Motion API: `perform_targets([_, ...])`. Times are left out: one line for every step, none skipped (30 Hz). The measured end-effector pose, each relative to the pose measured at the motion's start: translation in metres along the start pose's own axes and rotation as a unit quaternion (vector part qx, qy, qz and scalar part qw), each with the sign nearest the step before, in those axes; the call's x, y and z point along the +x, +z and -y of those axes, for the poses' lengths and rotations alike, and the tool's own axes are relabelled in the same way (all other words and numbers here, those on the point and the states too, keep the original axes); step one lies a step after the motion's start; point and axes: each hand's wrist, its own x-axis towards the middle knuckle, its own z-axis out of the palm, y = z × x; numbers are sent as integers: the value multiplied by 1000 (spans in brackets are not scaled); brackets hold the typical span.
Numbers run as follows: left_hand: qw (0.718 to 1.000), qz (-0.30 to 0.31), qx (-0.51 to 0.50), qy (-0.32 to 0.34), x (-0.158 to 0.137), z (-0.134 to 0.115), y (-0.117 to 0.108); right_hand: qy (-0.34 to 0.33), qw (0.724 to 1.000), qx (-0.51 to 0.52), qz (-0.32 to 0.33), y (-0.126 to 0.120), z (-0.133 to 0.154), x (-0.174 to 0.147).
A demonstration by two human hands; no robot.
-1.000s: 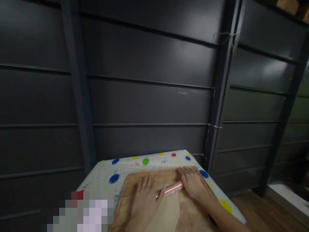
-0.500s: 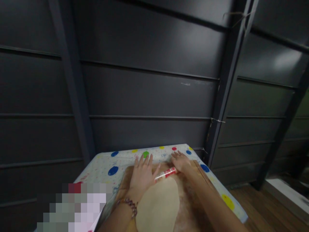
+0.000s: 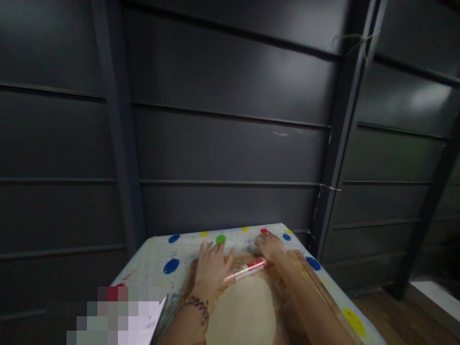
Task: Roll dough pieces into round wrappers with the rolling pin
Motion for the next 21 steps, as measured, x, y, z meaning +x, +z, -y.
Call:
perform_targets([1000,23,5,10,-1,2,1,5,1000,-4,0,0,0,0])
perform_targets([999,42,9,17,-2,3,3,10,1000,-7,0,-1,0,-1])
perform_targets([998,55,11,21,-3,4,4,14,1000,-9,0,-2,1,-3])
perform_targets([998,60,11,23,-4,4,4,16,1000,-11,1,-3,1,-6])
perform_targets([998,59,9,25,-5,4,4,16,1000,-12,2,-4,1,-10])
perform_targets([998,56,6,27,-7,3,3,14,1000,-13,5,-6,2,-14])
perform_targets([998,55,5,29,-9,1,2,11,1000,-14,8,-7,2,-18])
perform_targets([998,53,3,29,-12,-2,0,7,1000,-15,11,-9,3,-24])
perform_targets([998,47,-2,31,-16,-5,-1,0,1000,-16,14,-11,4,-30])
perform_targets([999,37,-10,32,-21,-9,-3,-8,1000,-18,16,-13,4,-37])
perform_targets([999,21,-21,34,-27,-14,-4,-17,999,-21,18,-16,5,-44])
perform_targets([999,2,-33,35,-34,-19,-4,-27,999,-23,19,-20,5,-53])
perform_targets([998,-19,-44,31,-41,-25,-3,-37,999,-26,19,-24,5,-63])
perform_targets([998,-35,-51,22,-49,-30,-2,-46,998,-29,18,-30,5,-74])
perform_targets([997,-44,-55,7,-57,-36,1,-54,998,-30,14,-36,5,-85])
perform_targets([997,-49,-58,-15,-65,-42,5,-63,998,-29,9,-42,5,-97])
perform_targets([997,-48,-57,-26,-74,-47,11,-72,997,-27,2,-48,4,-109])
perform_targets([997,-49,-53,-17,-81,-52,19,-84,996,-8,-16,-54,4,-119])
perform_targets([997,-58,-43,2,-89,-55,28,-90,996,14,-20,-58,3,-129])
perform_targets([997,-76,-33,13,-96,-58,38,-83,996,38,-23,-59,3,-136])
perform_targets([995,-96,-23,20,-104,-59,49,-73,995,64,-23,-59,3,-142])
